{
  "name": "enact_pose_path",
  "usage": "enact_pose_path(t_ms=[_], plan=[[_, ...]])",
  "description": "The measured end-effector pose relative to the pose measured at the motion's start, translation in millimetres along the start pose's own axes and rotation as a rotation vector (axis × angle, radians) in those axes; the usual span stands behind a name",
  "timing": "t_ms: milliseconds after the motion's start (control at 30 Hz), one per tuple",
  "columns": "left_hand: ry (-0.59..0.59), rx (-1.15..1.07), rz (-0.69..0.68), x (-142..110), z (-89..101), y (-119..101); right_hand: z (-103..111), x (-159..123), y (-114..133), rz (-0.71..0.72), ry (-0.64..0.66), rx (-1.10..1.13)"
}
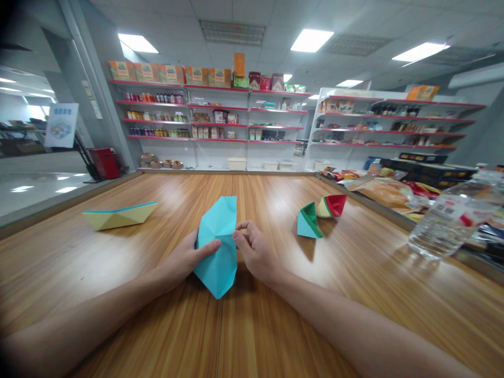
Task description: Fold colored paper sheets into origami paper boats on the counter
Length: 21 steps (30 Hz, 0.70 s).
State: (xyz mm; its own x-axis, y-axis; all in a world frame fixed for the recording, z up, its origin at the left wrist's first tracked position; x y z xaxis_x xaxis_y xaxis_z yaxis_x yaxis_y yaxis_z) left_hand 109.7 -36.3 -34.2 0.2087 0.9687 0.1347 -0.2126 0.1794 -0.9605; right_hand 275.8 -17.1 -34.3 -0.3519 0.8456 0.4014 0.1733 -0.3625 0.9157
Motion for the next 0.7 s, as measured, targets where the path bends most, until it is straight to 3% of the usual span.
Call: enact_pose_path(t_ms=[167, 400, 700], plan=[[-0.039, -0.106, 0.047, 2, 2.1, 10, -1, 0, 1, -0.034, 0.051, 0.027], [-0.051, -0.321, 0.136, 7, 2.9, 19, 1, 2, -10, -0.065, 0.092, -0.098], [-0.043, -0.385, 0.178, 6, 5.5, 21, 1, 1, -10, -0.044, 0.118, -0.137]])
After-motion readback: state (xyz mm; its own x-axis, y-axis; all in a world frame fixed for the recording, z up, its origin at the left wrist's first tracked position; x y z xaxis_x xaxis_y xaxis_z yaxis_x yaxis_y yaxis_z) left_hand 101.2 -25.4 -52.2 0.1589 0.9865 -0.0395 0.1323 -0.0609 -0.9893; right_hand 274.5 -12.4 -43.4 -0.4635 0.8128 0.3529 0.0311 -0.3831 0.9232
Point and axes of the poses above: each hand's wrist, its own x-axis towards the middle knuckle, its own z-axis out of the back of the hand, y = z × x, the point moved 3 cm from there along x, towards the middle knuckle, and after that the axes turned 12 degrees about x, right-handed, at the moved point
